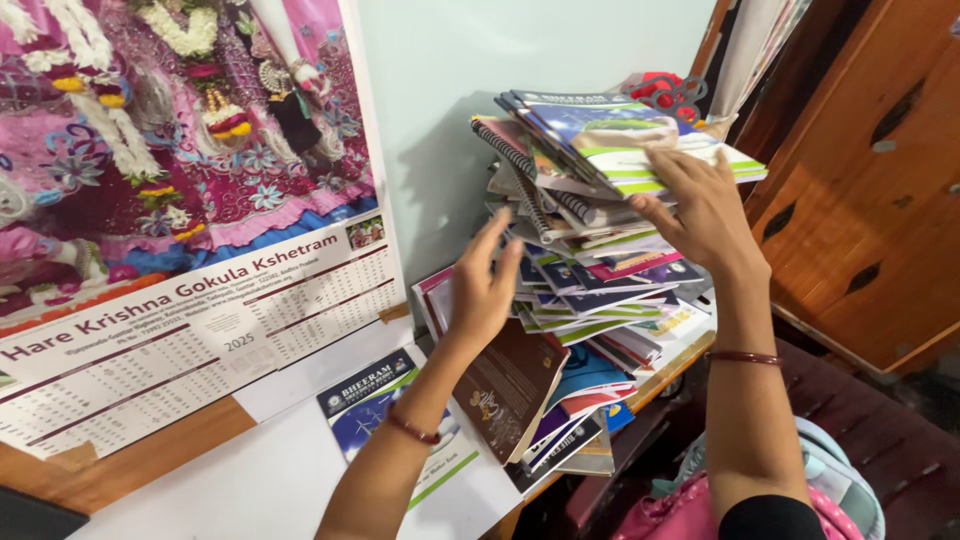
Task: The person organizes a disorganized pile of books and papers on a desk. They pick up individual items, briefly flip through pages, and place them into a new, neat stack on the right side of the desk. The task involves handling various booklets, notebooks, and loose papers.
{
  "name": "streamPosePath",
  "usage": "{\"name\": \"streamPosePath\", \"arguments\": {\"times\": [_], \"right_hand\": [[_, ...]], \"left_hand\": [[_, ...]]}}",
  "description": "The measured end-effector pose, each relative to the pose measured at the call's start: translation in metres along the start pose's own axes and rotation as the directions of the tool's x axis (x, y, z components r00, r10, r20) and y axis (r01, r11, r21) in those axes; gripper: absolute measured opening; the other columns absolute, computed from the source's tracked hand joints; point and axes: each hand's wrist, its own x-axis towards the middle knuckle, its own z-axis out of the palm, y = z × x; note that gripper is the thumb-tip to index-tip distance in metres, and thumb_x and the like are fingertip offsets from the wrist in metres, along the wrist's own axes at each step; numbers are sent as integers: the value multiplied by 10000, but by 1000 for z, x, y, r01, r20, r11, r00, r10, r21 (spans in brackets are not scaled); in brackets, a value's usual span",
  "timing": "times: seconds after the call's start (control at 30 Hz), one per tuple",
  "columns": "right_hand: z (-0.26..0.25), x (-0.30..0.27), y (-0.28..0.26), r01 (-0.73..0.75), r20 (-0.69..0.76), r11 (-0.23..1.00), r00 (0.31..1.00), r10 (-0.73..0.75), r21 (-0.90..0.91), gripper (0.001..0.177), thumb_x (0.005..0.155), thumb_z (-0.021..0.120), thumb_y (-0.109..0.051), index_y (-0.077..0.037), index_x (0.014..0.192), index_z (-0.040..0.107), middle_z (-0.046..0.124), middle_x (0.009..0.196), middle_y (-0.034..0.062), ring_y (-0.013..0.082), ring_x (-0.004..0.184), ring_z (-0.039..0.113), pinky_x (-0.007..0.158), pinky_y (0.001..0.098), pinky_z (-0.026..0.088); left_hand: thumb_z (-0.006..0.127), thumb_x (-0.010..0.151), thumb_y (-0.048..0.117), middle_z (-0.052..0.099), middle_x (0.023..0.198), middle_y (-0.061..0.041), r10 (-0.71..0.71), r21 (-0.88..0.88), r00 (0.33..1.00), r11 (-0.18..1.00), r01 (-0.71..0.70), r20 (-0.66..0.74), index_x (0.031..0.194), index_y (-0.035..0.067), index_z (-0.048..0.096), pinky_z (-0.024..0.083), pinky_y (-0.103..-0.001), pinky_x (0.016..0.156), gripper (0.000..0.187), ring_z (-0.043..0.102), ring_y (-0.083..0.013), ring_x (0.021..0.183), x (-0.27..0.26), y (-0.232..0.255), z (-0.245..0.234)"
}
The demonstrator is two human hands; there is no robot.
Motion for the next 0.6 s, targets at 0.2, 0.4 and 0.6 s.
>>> {"name": "streamPosePath", "arguments": {"times": [0.2, 0.4, 0.6], "right_hand": [[-10, -7, 2, 36, -64, 988, 998, -27, 153, 363, 885, 765, -153, -70, 1236, 720, 687, 1165, 112, 342, 1090, 604, 963, 465, 479], [-31, -37, -23, 141, -258, 990, 957, -133, 12, 299, 921, 675, 22, -129, 1154, 784, 740, 1114, 60, 280, 1060, 657, 1049, 470, 516], [-45, -104, -95, 203, -313, 979, 929, -197, -14, 269, 888, 752, -246, -136, 1132, 772, 726, 1156, 112, 275, 1191, 634, 1069, 480, 468]], "left_hand": [[570, 1069, 389, 695, 1185, -112, -183, -519, 964, 815, 260, 195, 1337, -73, 611, 518, -272, 942, 535, 638, -131, 1092, 46, 24, 67], [555, 1040, 439, 581, 863, -48, -467, -470, 855, 716, 515, 225, 1245, -15, 642, 434, -288, 617, 506, 537, -122, 715, 61, 47, 55], [674, 973, 131, 640, 937, -30, -332, -683, 928, 638, 355, 173, 1343, -28, 472, 463, -233, 674, 450, 567, -74, 766, 7, 65, 24]]}}
